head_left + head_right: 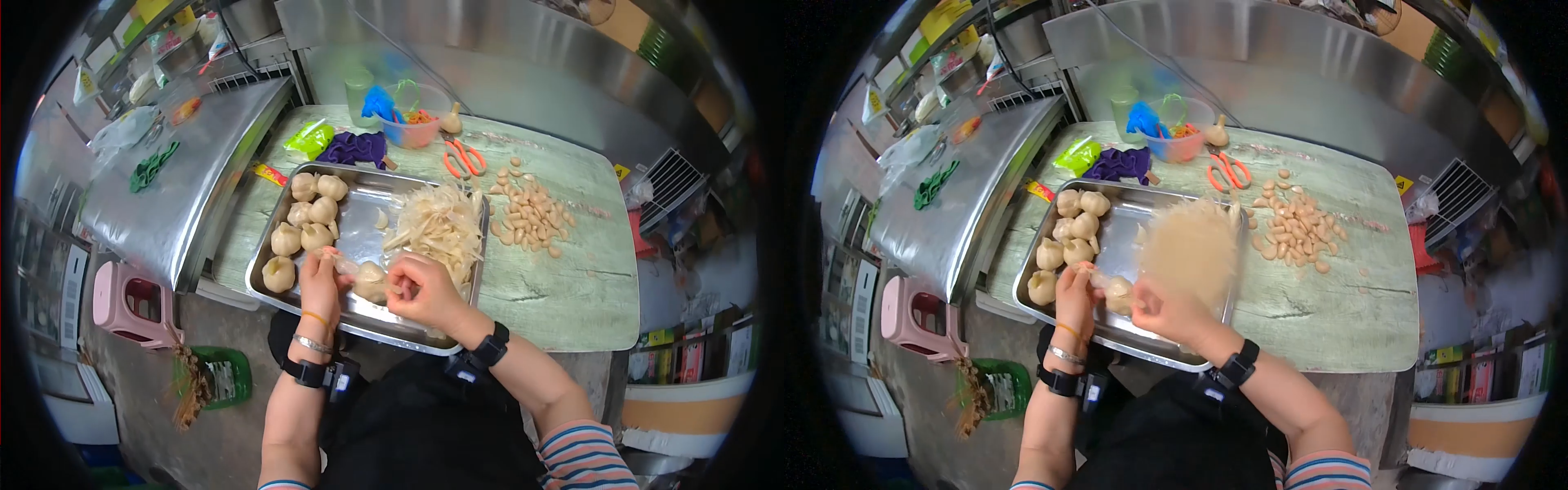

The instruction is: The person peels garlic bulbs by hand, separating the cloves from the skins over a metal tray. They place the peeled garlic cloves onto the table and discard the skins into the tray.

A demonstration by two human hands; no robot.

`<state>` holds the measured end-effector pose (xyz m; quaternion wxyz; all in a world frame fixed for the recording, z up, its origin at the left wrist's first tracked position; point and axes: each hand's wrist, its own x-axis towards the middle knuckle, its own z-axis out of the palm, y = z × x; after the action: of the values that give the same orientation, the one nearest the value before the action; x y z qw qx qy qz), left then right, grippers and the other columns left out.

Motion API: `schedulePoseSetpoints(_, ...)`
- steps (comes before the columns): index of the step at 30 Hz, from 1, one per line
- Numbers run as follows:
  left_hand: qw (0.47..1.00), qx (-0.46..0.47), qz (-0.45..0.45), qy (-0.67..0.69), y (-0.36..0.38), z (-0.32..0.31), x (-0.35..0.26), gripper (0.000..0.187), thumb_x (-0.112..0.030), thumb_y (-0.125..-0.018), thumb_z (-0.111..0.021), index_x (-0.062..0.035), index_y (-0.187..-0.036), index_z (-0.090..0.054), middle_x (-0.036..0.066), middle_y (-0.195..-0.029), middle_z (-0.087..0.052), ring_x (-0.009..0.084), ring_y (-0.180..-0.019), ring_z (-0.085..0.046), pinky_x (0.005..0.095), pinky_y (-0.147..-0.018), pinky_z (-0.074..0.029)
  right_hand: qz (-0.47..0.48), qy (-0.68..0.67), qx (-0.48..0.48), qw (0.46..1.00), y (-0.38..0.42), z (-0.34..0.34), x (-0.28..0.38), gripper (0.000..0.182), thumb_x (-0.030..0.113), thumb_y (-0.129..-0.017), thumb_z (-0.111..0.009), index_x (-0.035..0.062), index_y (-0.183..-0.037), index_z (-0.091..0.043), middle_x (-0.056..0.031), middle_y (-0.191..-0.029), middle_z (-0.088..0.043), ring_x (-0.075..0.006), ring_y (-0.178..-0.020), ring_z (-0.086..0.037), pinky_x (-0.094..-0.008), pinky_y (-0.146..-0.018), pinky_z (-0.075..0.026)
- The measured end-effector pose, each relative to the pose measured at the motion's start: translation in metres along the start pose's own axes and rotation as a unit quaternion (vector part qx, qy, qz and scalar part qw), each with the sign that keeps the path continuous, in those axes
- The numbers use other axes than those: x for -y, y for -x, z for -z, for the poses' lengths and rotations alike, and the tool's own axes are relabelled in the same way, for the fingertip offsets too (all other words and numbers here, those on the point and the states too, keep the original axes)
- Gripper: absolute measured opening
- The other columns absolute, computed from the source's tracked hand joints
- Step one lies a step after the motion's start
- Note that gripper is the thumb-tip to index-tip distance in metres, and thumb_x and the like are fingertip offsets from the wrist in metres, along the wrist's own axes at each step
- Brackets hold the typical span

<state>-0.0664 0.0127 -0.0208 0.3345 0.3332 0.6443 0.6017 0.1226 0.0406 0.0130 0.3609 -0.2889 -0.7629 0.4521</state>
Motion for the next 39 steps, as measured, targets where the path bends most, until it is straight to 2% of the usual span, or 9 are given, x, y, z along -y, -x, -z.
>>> schedulePoseSetpoints(4, 0.981, -0.02, 0.102, 0.161, 0.002, -0.001, -0.018, 0.012, -0.007, -0.093, -0.042, -0.0045, -0.1, -0.052, 0.007, -0.086, -0.058, 0.014, -0.067, -0.057, 0.0248, -0.064, -0.05, 0.013, 0.012, -0.117, 0.993, -0.001, 0.005, 0.002, 0.015, -0.003, -0.07, -0.065, 0.003, -0.08, -0.055, -0.0038, -0.083, -0.055, -0.0094, -0.063, -0.053, -0.0227, -0.057, -0.046)
schedulePoseSetpoints(7, 0.993, 0.008, -0.115, 0.007, 0.003, -0.006, -0.005, 0.021, 0.005, -0.077, -0.042, -0.0004, -0.086, -0.06, 0.01, -0.098, -0.062, 0.0148, -0.09, -0.055, 0.0273, -0.082, -0.043, 0.038, -0.024, -0.141, 0.989, -0.001, 0.006, -0.003, 0.016, -0.004, -0.074, -0.063, 0.0028, -0.087, -0.057, -0.0055, -0.094, -0.057, -0.0133, -0.087, -0.058, -0.0231, -0.074, -0.049)
schedulePoseSetpoints(10, 0.984, 0.16, -0.069, 0.028, 0.003, 0.008, -0.005, 0.02, 0.006, -0.074, -0.043, 0.0005, -0.08, -0.062, 0.009, -0.104, -0.061, 0.0149, -0.088, -0.055, 0.0286, -0.08, -0.043, 0.011, -0.026, -0.144, 0.989, -0.003, 0.004, -0.006, 0.016, -0.004, -0.076, -0.063, 0.0022, -0.089, -0.058, -0.0063, -0.096, -0.057, -0.0143, -0.086, -0.059, -0.0246, -0.075, -0.051)
schedulePoseSetpoints(16, 0.973, 0.087, -0.173, -0.123, 0.019, -0.012, -0.024, 0.023, -0.019, -0.08, -0.072, -0.0009, -0.092, -0.065, 0.01, -0.089, -0.064, 0.0124, -0.067, -0.055, 0.0255, -0.061, -0.045, 0.0, -0.004, -0.163, 0.987, -0.004, 0.002, -0.012, 0.014, -0.003, -0.077, -0.064, 0.0003, -0.089, -0.058, -0.0082, -0.095, -0.058, -0.0163, -0.083, -0.06, -0.026, -0.075, -0.051)
schedulePoseSetpoints(21, 0.925, 0.227, -0.093, -0.29, 0.023, -0.012, -0.043, 0.026, -0.023, -0.084, -0.069, 0.0011, -0.094, -0.065, 0.003, -0.072, -0.064, 0.0062, -0.067, -0.058, 0.0228, -0.059, -0.048, 0.098, 0.083, -0.148, 0.981, -0.007, 0.004, -0.005, 0.01, -0.001, -0.076, -0.064, 0.0009, -0.084, -0.057, -0.0114, -0.087, -0.059, -0.0228, -0.08, -0.06, -0.0297, -0.068, -0.049)
schedulePoseSetpoints(22, 0.957, 0.247, -0.005, -0.154, 0.015, -0.008, -0.014, 0.025, -0.021, -0.084, -0.069, 0.0003, -0.096, -0.065, 0.002, -0.077, -0.064, 0.0069, -0.071, -0.059, 0.0233, -0.062, -0.048, 0.118, 0.086, -0.158, 0.977, -0.008, 0.003, -0.005, 0.01, 0.002, -0.076, -0.065, 0.0015, -0.082, -0.057, -0.0113, -0.085, -0.059, -0.0235, -0.079, -0.06, -0.0306, -0.067, -0.049)
schedulePoseSetpoints(23, 0.977, 0.21, 0.007, -0.038, 0.018, -0.012, -0.011, 0.026, -0.023, -0.076, -0.073, -0.0018, -0.091, -0.068, -0.003, -0.063, -0.058, 0.0057, -0.059, -0.05, 0.0244, -0.053, -0.044, 0.095, 0.086, -0.146, 0.981, -0.008, 0.002, -0.005, 0.013, 0.003, -0.075, -0.067, 0.0016, -0.082, -0.057, -0.0114, -0.087, -0.059, -0.0227, -0.079, -0.06, -0.0301, -0.066, -0.049)
schedulePoseSetpoints(31, 0.972, 0.155, -0.09, -0.152, 0.019, -0.022, -0.02, 0.034, -0.021, -0.073, -0.073, 0.0001, -0.097, -0.064, 0.009, -0.086, -0.061, 0.0157, -0.071, -0.061, 0.0275, -0.066, -0.051, 0.027, 0.089, -0.129, 0.987, -0.007, 0.001, 0.004, 0.026, 0.002, -0.073, -0.067, 0.0031, -0.096, -0.055, -0.0124, -0.108, -0.051, -0.0226, -0.076, -0.06, -0.0294, -0.064, -0.051)
schedulePoseSetpoints(39, 0.962, 0.152, -0.126, -0.187, 0.033, -0.027, -0.023, 0.031, -0.021, -0.071, -0.072, -0.0003, -0.09, -0.06, 0.013, -0.081, -0.062, 0.021, -0.068, -0.061, 0.0317, -0.064, -0.051, 0.021, 0.094, -0.153, 0.984, -0.005, 0.001, -0.005, 0.023, 0.0, -0.072, -0.063, 0.0026, -0.094, -0.056, -0.0125, -0.098, -0.057, -0.0246, -0.08, -0.06, -0.0302, -0.067, -0.05)
